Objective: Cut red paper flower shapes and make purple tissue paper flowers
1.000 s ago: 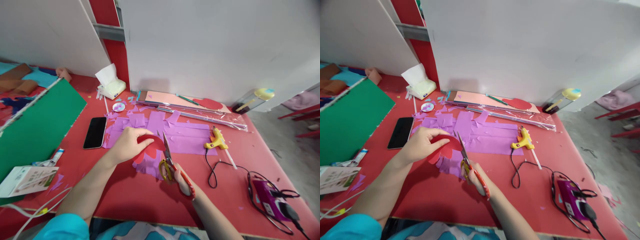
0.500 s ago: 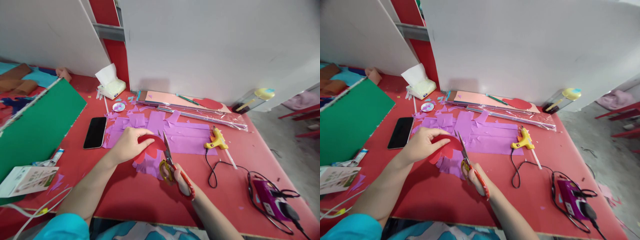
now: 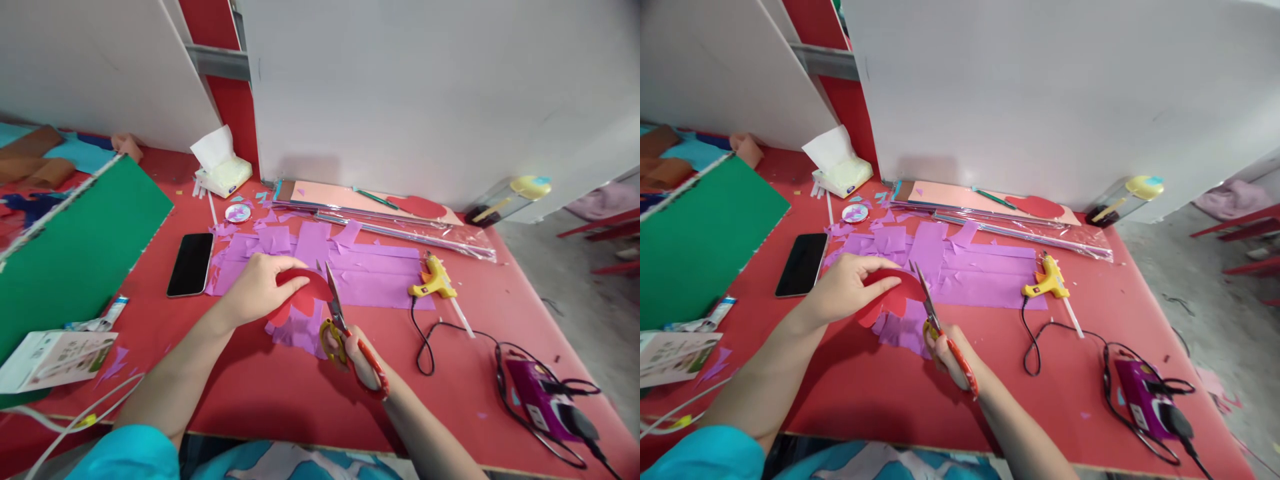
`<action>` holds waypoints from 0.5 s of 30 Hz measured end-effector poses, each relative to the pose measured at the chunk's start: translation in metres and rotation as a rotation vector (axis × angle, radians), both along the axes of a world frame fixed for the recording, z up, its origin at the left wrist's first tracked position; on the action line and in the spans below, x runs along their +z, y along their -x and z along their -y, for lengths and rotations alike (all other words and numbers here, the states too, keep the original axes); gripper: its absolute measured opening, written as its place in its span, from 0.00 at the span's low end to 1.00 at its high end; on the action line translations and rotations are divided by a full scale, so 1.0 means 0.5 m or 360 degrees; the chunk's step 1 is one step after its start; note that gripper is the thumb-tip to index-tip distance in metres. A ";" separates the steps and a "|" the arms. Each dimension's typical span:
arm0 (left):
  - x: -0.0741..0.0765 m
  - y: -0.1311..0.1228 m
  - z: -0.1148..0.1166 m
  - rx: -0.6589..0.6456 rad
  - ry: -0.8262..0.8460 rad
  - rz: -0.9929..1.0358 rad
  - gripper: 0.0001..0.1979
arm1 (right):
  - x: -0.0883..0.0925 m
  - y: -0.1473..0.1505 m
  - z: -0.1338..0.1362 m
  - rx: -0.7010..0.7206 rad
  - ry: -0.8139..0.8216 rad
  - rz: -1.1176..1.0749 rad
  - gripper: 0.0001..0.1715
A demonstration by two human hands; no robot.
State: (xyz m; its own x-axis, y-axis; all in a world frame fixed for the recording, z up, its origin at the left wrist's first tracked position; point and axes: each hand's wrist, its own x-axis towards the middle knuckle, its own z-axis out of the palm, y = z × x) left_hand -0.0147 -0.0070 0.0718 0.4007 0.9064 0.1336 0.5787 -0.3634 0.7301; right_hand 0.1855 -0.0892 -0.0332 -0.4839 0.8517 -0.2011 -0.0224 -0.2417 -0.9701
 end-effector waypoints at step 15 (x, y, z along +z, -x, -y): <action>-0.002 0.001 0.000 0.0014 0.0071 0.0033 0.10 | 0.008 0.004 -0.010 -0.0003 -0.0060 0.0093 0.38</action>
State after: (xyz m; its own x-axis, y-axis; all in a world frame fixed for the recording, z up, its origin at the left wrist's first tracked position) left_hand -0.0153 -0.0068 0.0708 0.3899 0.9152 0.1016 0.5662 -0.3253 0.7574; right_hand 0.1835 -0.0842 -0.0292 -0.4705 0.8602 -0.1966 0.0340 -0.2050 -0.9782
